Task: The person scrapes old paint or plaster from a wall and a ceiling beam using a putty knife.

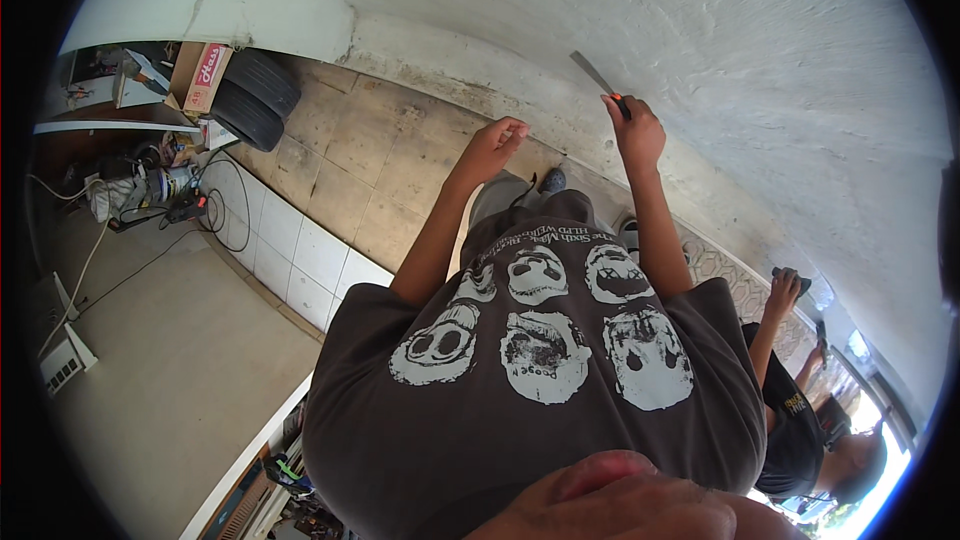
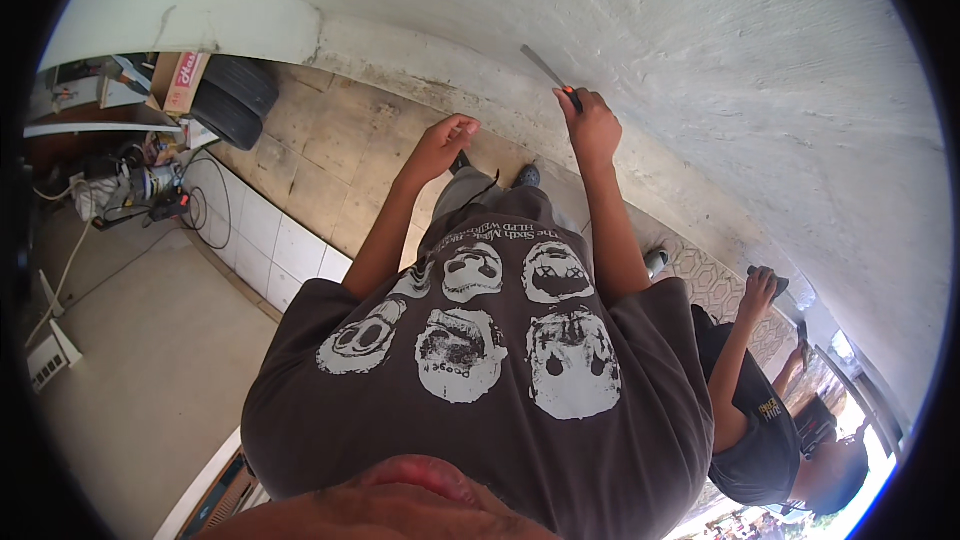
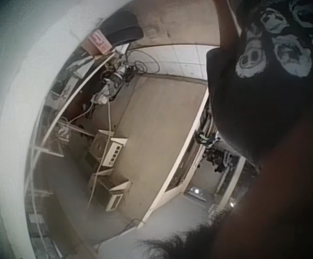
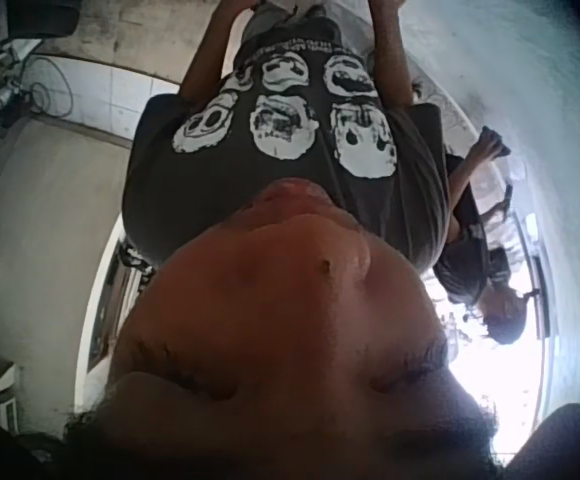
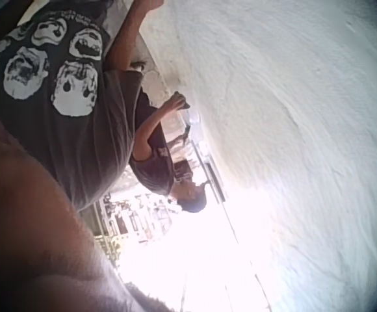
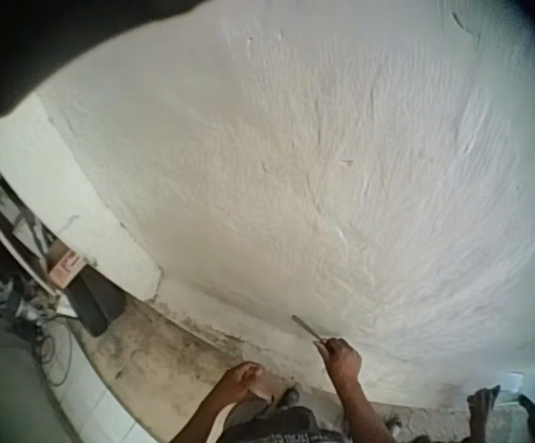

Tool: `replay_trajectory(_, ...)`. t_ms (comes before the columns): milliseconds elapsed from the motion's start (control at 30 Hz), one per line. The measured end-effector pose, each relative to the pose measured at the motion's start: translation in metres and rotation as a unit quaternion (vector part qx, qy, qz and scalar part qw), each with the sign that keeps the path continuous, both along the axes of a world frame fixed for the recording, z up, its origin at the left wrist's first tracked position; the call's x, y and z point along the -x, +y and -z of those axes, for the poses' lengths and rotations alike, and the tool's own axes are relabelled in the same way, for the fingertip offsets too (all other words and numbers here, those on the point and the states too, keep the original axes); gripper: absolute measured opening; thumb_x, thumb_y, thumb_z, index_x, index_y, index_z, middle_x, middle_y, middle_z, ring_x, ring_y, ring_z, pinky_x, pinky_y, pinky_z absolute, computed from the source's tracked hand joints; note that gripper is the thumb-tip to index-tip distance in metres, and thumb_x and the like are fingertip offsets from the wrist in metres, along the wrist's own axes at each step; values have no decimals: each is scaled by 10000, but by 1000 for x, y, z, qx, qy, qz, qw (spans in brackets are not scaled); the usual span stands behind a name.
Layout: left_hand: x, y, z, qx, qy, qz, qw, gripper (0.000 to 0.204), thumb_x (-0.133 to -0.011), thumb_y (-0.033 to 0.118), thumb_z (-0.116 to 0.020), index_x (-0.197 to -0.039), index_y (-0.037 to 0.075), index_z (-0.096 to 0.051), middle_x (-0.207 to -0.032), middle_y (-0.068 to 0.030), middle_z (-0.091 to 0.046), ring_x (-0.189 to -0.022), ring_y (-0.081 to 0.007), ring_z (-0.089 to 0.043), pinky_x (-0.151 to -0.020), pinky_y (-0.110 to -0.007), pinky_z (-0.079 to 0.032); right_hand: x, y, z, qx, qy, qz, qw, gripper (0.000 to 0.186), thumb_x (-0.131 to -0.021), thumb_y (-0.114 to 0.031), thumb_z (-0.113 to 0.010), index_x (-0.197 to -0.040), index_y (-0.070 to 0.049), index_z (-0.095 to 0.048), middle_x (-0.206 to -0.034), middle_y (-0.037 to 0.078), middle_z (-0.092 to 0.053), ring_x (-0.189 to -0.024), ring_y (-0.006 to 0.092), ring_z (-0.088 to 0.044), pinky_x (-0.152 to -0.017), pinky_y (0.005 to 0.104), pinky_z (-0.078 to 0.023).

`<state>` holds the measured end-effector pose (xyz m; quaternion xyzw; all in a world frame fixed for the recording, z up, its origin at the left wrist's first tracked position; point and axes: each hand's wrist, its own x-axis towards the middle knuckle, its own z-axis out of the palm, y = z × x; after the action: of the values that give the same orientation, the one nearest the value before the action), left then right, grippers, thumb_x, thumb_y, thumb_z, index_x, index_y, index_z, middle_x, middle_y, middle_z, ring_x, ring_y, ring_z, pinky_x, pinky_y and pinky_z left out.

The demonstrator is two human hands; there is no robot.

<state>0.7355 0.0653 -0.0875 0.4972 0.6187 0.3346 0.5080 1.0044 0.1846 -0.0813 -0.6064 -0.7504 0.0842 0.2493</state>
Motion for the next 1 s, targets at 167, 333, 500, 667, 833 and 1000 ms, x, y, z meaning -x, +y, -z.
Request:
replay_trajectory(167, 8, 0, 0, 25, 16, -9, 1000, 367, -1051, 358, -591, -1199, 27, -651, -1030, -87, -728, -819, -168, -666, -779, -327, -536, -19, -10, -1, 36, -51, 68, 996, 415, -899, -527, -722, -823, -120, -725, -746, 81, -685, -616, 327, -676, -516, 409, -513)
replay_trajectory(333, 2, 5, 3, 17, 1, 18, 1000, 331, -1055, 321, -594, -1220, 42, -662, -1020, -57, -708, -865, -144, -675, -804, -295, -549, -1, 0, 5, -29, -6, -18, 999, 442, -913, -539, -695, -845, -102, -712, -793, 80, -691, -646, 337, -689, -529, 422, -526)
replay_trajectory(500, -4, 11, -1, 7, -4, 27, 1000, 318, -1060, 306, -586, -1222, 43, -662, -1010, -57, -705, -861, -140, -669, -802, -291, -548, -12, -7, 0, 27, -15, 28, 999, 449, -913, -545, -693, -835, -104, -708, -790, 79, -690, -633, 338, -686, -520, 421, -523)
replay_trajectory(667, -8, 7, 0, 8, -6, 28, 1000, 307, -1058, 295, -590, -1219, 42, -658, -1017, -51, -709, -859, -137, -667, -801, -292, -546, -7, -4, 0, -9, 4, -6, 1000, 442, -914, -550, -687, -845, -114, -709, -797, 77, -694, -640, 338, -687, -530, 425, -526)
replay_trajectory(833, -8, 3, -3, -5, -13, 36, 999, 304, -1058, 290, -589, -1223, 43, -657, -1033, -54, -715, -865, -136, -668, -804, -294, -545, 1, 0, -5, 10, -11, 7, 1000, 446, -917, -551, -684, -842, -112, -704, -797, 80, -696, -646, 341, -689, -535, 429, -525)
replay_trajectory(1000, -4, -9, 3, -1, -3, 4, 1000, 325, -1056, 307, -591, -1208, 28, -659, -1015, -74, -726, -844, -148, -667, -798, -306, -541, 0, -7, -21, 17, -2, 20, 1000, 452, -924, -546, -682, -836, -103, -710, -797, 86, -702, -634, 341, -684, -527, 431, -519)
